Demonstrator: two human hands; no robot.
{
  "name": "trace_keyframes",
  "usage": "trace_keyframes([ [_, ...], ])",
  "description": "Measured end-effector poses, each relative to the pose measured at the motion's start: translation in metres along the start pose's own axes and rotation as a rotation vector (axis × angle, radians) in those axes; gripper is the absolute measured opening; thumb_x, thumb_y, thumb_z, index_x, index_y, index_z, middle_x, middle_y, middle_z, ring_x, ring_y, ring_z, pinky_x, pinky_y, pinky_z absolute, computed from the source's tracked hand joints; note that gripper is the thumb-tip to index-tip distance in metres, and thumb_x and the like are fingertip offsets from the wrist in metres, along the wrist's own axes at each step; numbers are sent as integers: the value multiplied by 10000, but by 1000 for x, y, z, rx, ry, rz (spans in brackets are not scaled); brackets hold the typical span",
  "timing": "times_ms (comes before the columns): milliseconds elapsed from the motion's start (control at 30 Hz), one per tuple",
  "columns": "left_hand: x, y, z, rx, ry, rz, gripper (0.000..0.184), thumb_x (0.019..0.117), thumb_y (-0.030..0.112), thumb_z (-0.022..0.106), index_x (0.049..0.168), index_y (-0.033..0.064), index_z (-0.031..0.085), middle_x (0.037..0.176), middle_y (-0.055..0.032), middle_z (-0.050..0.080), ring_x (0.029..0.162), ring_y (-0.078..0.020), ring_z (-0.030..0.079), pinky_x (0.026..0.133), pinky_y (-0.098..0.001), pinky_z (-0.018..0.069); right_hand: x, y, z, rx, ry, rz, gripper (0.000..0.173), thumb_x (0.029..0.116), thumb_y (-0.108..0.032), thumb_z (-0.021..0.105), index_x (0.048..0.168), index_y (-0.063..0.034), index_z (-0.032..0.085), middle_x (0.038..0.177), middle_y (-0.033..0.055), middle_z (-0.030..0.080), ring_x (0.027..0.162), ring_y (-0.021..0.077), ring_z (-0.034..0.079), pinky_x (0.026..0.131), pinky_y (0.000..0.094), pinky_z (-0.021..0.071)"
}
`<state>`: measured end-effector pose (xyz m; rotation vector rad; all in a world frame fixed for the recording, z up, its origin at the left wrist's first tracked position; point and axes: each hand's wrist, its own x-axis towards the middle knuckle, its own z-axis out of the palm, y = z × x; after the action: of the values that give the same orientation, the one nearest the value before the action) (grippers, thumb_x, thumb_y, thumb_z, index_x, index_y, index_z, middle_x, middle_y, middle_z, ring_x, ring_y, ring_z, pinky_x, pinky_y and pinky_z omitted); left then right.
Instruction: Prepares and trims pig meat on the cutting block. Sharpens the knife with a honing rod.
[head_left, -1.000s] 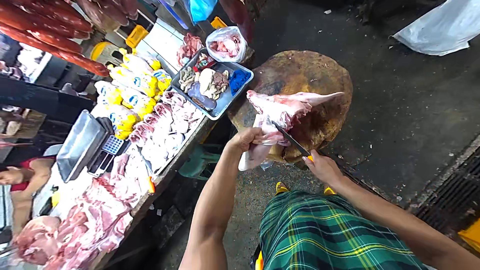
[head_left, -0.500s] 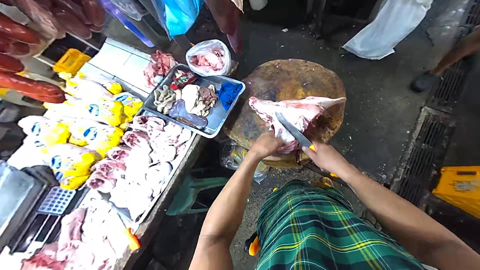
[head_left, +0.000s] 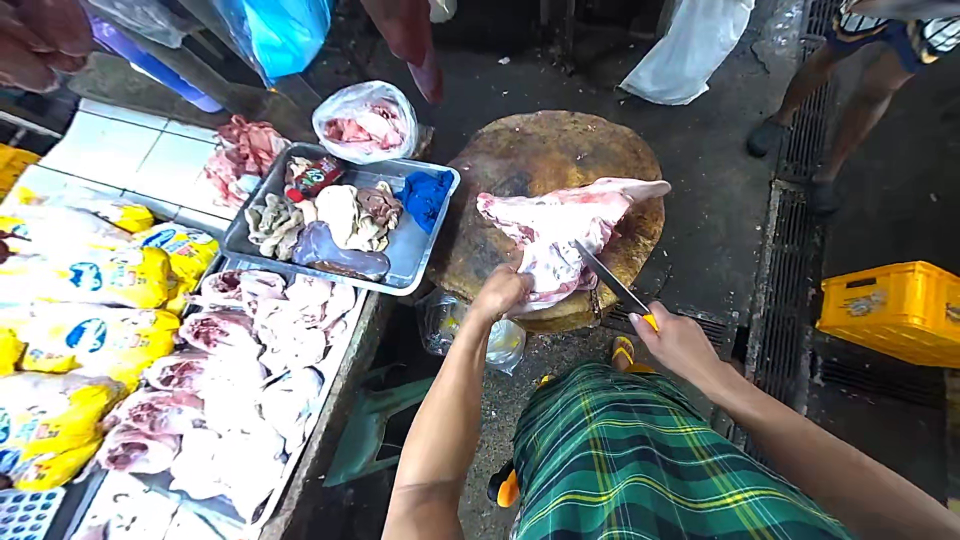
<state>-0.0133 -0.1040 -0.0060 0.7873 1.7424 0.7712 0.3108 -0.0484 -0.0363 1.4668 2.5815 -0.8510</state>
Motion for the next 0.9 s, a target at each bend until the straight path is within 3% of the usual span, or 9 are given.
trace_keyframes([
  [133,-17,-2,20,100,92,40,307,1002,180,557,1258,55,671,987,-137,736,849,-238,721,782,-482,609,42,-45,-6,9,-119,93,529,1082,-546,394,1202,-81,613,900,183,704,912,392,716,796,591,567],
  [233,-33,-5,43,353,241,172,267,1022,284,567,983,53,695,835,-142,694,767,-302,691,707,-575,561,76,-72,-2,-15,-73,47,514,1075,-541,422,1210,-86,622,925,193,712,907,410,719,768,613,574],
  [267,-34,-10,45,367,253,173,287,1031,313,564,972,63,690,830,-132,693,767,-297,693,708,-574,564,85,-76,3,-32,-36,2,502,1074,-532,429,1193,-87,628,901,190,712,881,411,722,742,612,578],
  [367,-35,-34,15,45,214,33,257,981,256,604,1142,80,701,941,-113,743,791,-224,722,713,-462,610,88,-60,11,-95,13,-84,500,1075,-535,426,1211,-95,621,853,179,710,824,412,725,699,611,578],
  [500,-35,-54,3,-250,279,-80,269,902,46,590,1161,12,655,840,-113,717,668,-187,689,608,-372,593,64,13,19,-170,-134,-65,560,1081,-562,350,1239,-90,605,945,199,723,925,433,723,785,631,565],
  [567,-33,-63,9,-318,281,-110,290,901,7,569,1182,2,641,832,-114,713,671,-182,686,626,-361,592,51,34,15,-144,-114,-122,581,1079,-563,327,1158,-68,620,886,187,713,871,416,724,743,612,566],
  [667,-32,-66,24,-372,281,-125,272,964,24,549,1219,-8,635,855,-128,724,707,-199,710,674,-371,614,40,19,-3,-58,-88,-144,559,1080,-547,340,1104,-63,618,817,163,686,809,383,715,703,579,563],
  [767,-35,-59,40,-351,305,-106,244,992,18,540,1207,-41,639,905,-162,739,767,-232,743,736,-399,643,52,-18,-13,-56,-200,-58,534,1089,-537,355,1170,-76,612,891,171,701,899,388,716,785,584,565],
  [900,-64,-31,53,-168,294,-92,192,1008,68,563,1111,8,714,913,-132,767,786,-231,768,759,-421,666,92,-63,16,-112,-104,-56,413,1075,-441,459,1167,-78,632,896,197,711,880,425,720,741,632,572],
])
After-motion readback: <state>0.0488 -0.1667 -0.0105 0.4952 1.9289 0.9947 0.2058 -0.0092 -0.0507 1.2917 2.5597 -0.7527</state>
